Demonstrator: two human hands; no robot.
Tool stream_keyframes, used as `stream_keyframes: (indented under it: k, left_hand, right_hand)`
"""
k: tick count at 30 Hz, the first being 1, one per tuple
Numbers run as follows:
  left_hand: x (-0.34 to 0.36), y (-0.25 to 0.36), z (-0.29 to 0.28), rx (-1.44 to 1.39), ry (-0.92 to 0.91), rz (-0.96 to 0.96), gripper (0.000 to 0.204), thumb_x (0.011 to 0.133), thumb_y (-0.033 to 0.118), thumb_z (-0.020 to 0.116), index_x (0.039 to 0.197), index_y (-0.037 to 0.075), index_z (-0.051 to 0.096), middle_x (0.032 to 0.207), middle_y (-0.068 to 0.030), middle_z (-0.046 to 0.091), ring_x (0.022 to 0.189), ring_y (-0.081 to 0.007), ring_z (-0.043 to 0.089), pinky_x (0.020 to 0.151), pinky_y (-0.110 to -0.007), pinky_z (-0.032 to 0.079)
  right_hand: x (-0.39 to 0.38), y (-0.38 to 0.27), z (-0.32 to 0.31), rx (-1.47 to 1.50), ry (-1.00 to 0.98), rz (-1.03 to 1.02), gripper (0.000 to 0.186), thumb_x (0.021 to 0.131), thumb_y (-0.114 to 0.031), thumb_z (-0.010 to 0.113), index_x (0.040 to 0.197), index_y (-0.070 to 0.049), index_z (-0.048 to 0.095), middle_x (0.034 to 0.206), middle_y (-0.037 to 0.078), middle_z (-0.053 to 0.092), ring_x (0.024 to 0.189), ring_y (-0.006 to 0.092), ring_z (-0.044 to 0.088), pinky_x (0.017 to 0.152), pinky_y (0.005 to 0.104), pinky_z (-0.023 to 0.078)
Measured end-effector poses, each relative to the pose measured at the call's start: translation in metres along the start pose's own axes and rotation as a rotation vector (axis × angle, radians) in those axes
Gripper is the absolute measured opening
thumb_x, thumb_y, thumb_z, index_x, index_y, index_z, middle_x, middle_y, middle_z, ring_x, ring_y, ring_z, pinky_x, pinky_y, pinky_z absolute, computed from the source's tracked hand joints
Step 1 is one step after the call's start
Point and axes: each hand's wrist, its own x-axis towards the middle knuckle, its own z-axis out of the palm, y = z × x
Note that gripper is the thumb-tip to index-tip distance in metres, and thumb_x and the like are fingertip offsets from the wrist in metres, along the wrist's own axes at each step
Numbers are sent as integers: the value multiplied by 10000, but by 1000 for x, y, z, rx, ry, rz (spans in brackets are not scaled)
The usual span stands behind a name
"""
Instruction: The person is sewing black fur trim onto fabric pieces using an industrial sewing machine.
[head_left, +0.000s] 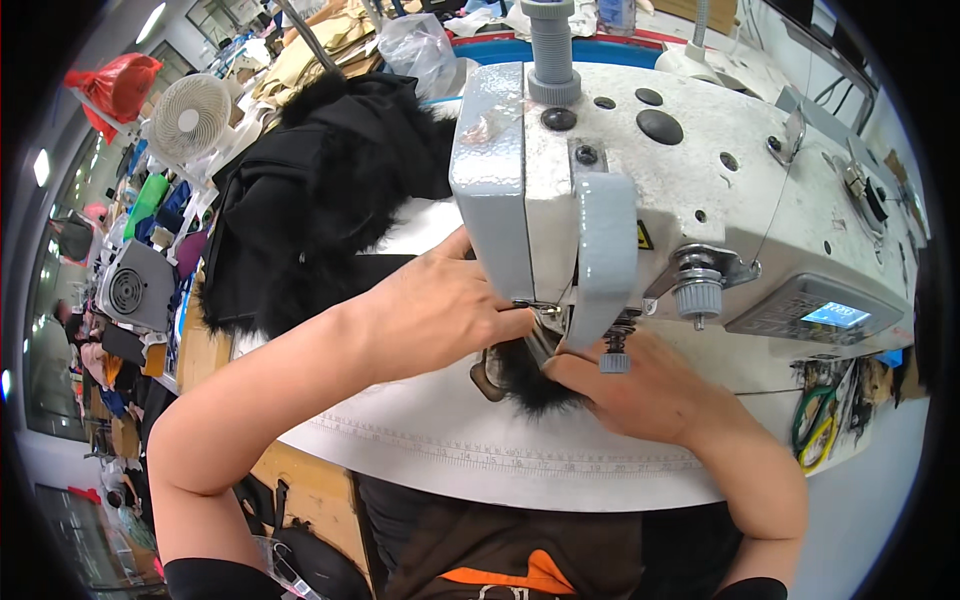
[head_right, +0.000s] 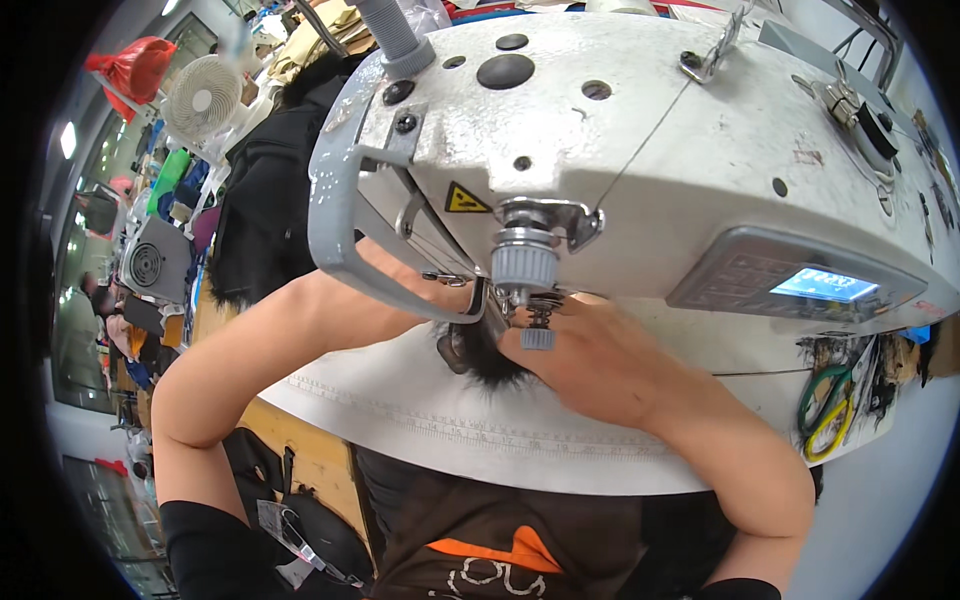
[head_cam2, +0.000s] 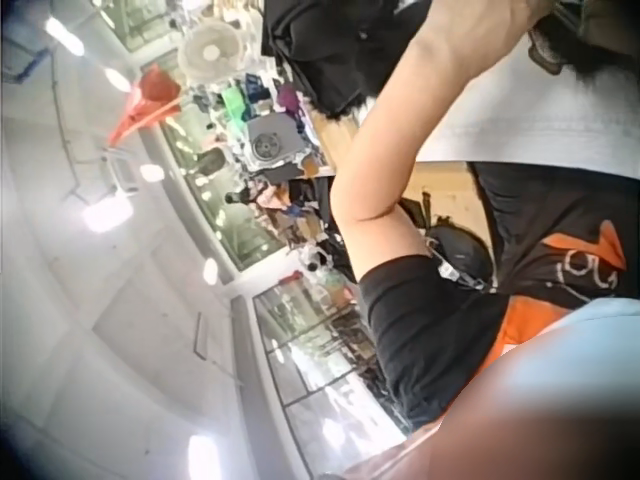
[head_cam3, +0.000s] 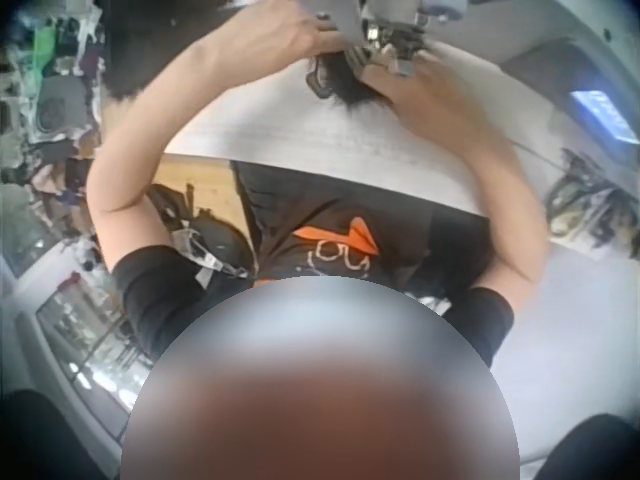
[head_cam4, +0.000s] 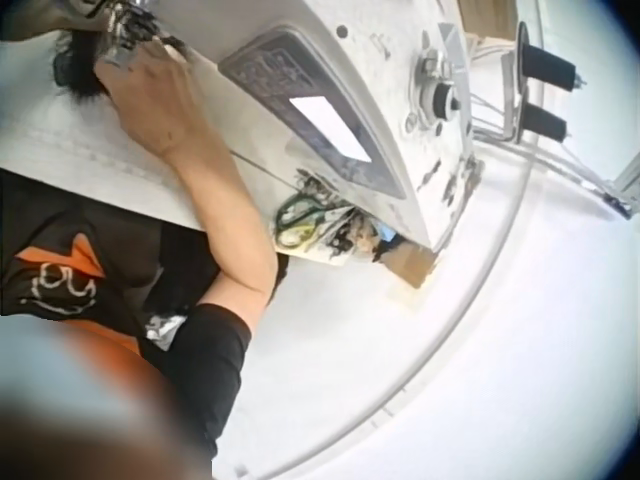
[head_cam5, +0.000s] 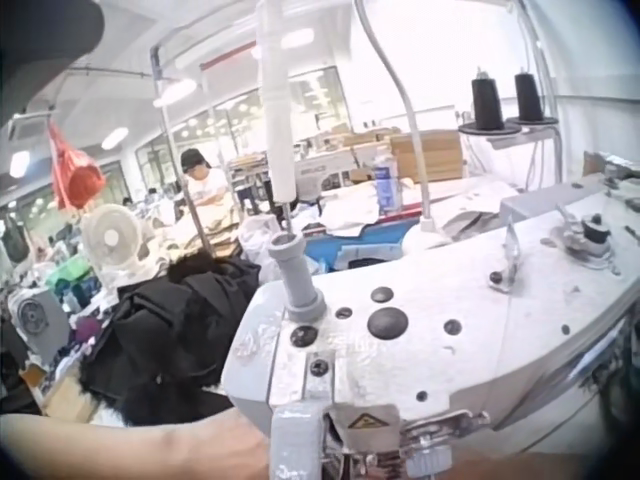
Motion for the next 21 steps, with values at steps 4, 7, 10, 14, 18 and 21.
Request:
stream_keyframes:
  k: [4,7,10,14,18,21]
  left_hand:
    - [-2,-1,8,211,43,25,144,905,146,611,999,128,719,1064,18,712,1220,-168,618,1185,-458,340]
    - [-3,12,20,320,31,17,104,884,185,630,960,134,681,1021,10,703,1119,-180,631,1153,-437,378]
    - [-8,27,28,314,29,20,174,864,205,636,991,91,675,968,-32,694,1000,-227,619,1077,-422,431]
    - [-7,44,37,565,19,8,302,888,220,608,1079,-2,681,967,-108,688,1011,-266,605,1004,-433,438]
    - [-8,47,42,512,44,-20,264,886,222,608,1031,10,669,935,-102,682,1003,-266,608,1032,-451,425]
    - [-5,42,40,429,28,-36,218,874,214,612,983,29,654,905,-95,674,1011,-268,611,1084,-466,404]
  right_hand:
    - [-2,-2,6,-208,-21,162,229,910,-108,668,1135,-95,704,973,95,730,906,325,715,750,466,554]
    - [-3,-1,8,-141,75,180,214,943,-175,675,1141,-107,723,951,102,745,896,335,724,761,471,562]
    - [-9,5,14,-348,144,82,65,797,-174,684,802,-116,713,852,21,659,891,222,686,593,391,561]
    - [-10,6,12,-321,185,69,107,764,-182,696,675,-124,686,838,9,654,875,209,681,569,382,555]
    - [-12,3,7,-300,155,49,128,831,-222,735,892,-110,727,930,56,690,903,273,692,681,416,562]
    - [-14,0,14,-297,121,144,242,909,-246,770,1098,-95,756,1022,108,713,934,351,696,807,465,566]
